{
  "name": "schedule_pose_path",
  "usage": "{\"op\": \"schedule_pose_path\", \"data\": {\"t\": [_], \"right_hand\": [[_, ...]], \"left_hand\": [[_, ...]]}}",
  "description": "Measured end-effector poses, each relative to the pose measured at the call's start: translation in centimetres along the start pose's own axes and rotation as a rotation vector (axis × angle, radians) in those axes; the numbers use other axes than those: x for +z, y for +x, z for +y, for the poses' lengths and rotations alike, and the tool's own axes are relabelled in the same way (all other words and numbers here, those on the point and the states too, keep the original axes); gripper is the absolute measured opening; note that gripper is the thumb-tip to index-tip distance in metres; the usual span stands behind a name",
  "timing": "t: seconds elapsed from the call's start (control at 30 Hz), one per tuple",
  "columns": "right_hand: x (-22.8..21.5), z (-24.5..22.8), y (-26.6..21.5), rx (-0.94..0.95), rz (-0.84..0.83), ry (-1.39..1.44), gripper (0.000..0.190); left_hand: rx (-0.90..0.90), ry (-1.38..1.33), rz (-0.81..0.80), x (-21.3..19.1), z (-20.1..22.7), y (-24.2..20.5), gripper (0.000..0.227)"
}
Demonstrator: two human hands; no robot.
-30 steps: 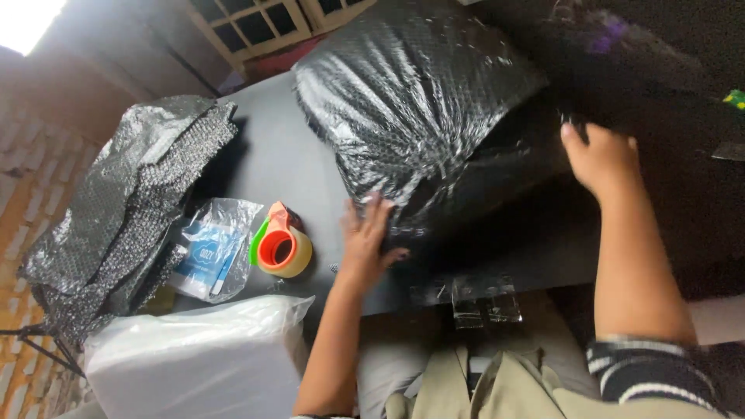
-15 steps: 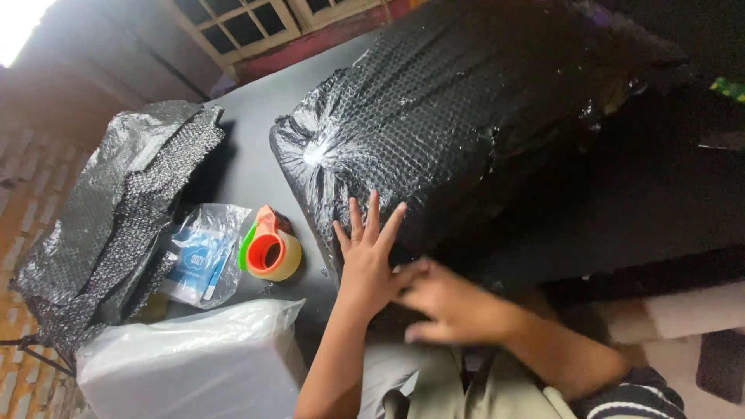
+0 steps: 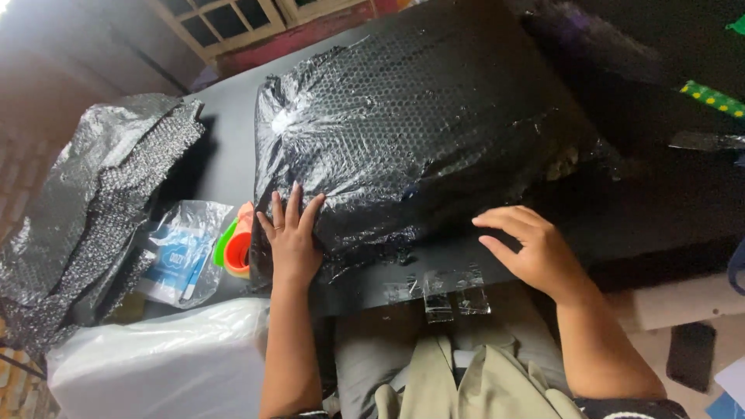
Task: Wrapping a large object in black bubble wrap and securing it with clear tape using a dispenser.
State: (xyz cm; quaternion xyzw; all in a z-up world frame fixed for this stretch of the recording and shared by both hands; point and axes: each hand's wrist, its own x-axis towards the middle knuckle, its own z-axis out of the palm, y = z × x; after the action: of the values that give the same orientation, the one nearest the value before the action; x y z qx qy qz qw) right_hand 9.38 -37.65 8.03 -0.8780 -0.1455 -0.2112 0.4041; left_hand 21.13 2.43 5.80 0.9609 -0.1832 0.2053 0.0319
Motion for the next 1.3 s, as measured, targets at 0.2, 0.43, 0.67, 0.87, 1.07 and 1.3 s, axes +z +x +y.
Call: {"op": "schedule_pose_path", "data": {"t": [0.2,0.43,0.67,0.87,1.07,1.3], "right_hand": [[5.7,6.2,2.6,-0.136,0.037,-0.544,0.066],[8.6,10.8,3.7,-0.133,0.055,-0.561,0.060],[6.1,5.6,4.0,-0.142,0.318,-0.222,0.019],[3.9,1.2,5.2,-0.124,0.360,-0.010,0.017],[4.8,-0.4,5.9,-0.147,0.206,0.087,0.017],[5.0,0.6,5.7,-0.136,0.076,0.002,0.014]], "left_hand": [[0.186,-0.162,0.068,-3.8,6.7,-0.9,0.099],[0.499,-0.230,0.173,4.6,11.7,-1.3,0.068],[0.304,-0.042,0.196,8.4,11.7,-1.1,0.039],[0.474,-0.262,0.322,7.7,14.5,-2.0,0.021],[0.450,-0.155,0.263,7.2,17.3,-0.3,0.012],[0.324,-0.079,0.023,13.4,14.6,-0.3,0.017]]}}
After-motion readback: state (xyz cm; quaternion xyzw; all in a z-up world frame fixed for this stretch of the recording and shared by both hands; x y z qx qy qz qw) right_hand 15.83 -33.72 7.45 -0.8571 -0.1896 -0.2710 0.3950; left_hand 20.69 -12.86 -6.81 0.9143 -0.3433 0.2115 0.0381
